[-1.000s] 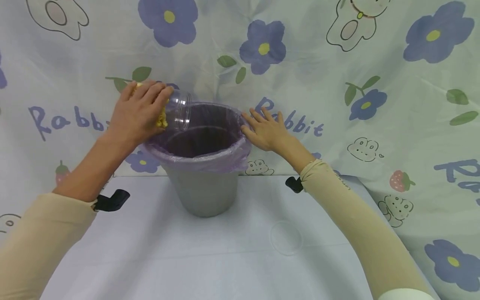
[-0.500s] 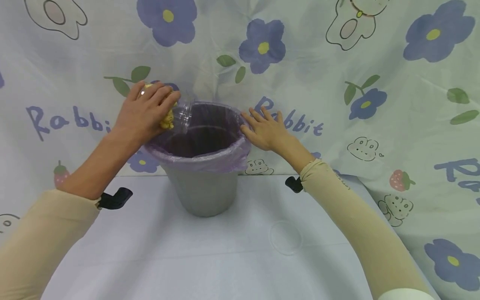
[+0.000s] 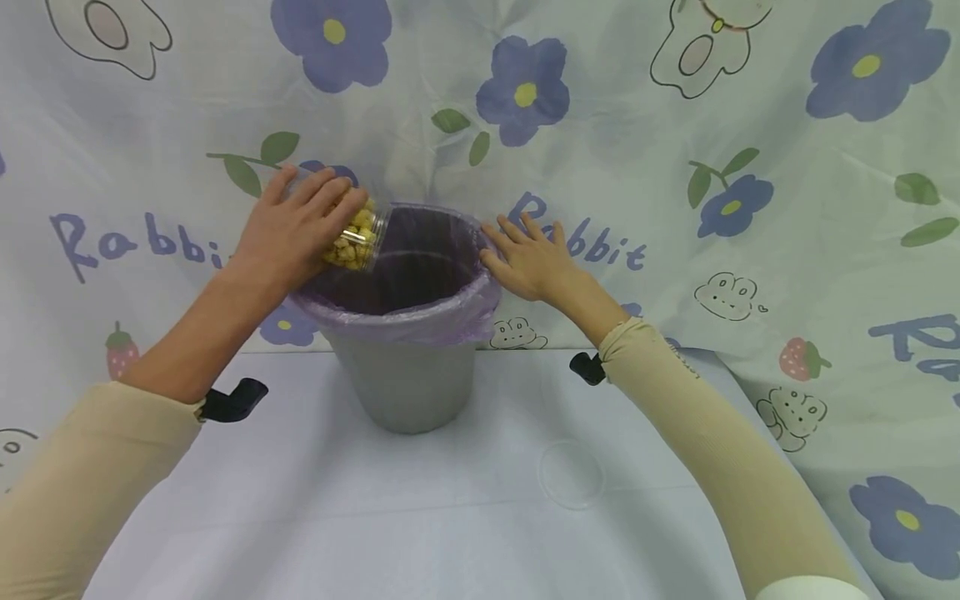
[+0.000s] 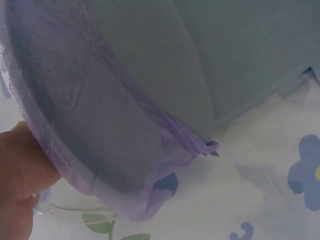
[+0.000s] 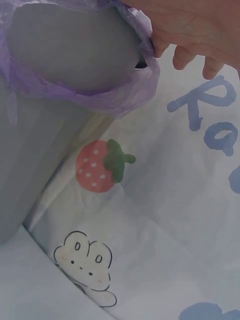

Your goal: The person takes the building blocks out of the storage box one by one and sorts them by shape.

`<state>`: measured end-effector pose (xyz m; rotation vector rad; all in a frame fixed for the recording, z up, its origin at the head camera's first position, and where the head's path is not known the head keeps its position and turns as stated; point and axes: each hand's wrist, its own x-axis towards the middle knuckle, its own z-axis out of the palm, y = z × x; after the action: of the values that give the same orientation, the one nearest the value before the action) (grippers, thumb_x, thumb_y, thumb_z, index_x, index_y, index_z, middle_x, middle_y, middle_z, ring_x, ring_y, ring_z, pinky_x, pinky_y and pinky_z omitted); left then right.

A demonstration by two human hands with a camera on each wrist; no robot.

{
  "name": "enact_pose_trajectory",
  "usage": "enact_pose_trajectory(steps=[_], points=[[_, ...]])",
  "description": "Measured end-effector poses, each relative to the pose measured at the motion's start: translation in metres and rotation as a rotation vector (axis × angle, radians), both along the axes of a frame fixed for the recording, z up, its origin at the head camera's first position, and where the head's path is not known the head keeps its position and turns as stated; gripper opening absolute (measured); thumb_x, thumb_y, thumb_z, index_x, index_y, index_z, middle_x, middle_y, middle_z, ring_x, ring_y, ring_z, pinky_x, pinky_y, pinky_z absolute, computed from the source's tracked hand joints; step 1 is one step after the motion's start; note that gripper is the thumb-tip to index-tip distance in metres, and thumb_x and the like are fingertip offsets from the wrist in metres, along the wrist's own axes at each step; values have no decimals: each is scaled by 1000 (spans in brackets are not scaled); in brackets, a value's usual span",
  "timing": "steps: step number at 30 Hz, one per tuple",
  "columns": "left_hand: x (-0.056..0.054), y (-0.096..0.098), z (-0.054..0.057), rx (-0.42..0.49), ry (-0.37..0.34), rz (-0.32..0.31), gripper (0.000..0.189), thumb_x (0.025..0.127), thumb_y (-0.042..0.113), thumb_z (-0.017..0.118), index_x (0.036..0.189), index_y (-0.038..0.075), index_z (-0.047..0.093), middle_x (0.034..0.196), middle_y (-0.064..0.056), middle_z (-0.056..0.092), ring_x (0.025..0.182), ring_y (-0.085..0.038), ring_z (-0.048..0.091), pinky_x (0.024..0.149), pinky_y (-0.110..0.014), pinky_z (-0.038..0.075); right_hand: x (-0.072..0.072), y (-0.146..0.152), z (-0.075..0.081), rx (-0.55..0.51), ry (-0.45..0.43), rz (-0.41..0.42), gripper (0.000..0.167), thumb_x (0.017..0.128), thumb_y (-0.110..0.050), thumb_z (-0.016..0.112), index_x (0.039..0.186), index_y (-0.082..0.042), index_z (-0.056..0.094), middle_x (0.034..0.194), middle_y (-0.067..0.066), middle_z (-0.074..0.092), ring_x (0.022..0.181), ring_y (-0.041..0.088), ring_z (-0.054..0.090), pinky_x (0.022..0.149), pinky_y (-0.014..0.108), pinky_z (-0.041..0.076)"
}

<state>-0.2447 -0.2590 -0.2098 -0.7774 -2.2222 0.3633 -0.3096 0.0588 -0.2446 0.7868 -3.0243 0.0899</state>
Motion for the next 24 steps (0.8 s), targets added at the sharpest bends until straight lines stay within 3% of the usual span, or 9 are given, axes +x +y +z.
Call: enact_pose_trajectory(steps=[24], points=[[5, 4, 2, -14, -87, 42, 93, 63, -2, 90, 139, 7, 38, 138, -22, 46, 133, -41, 39, 110, -60, 27, 1, -1, 1, 13, 1, 0, 64, 104, -57, 12, 162, -31, 6, 169, -3, 2, 154, 28, -3, 118, 65, -3]])
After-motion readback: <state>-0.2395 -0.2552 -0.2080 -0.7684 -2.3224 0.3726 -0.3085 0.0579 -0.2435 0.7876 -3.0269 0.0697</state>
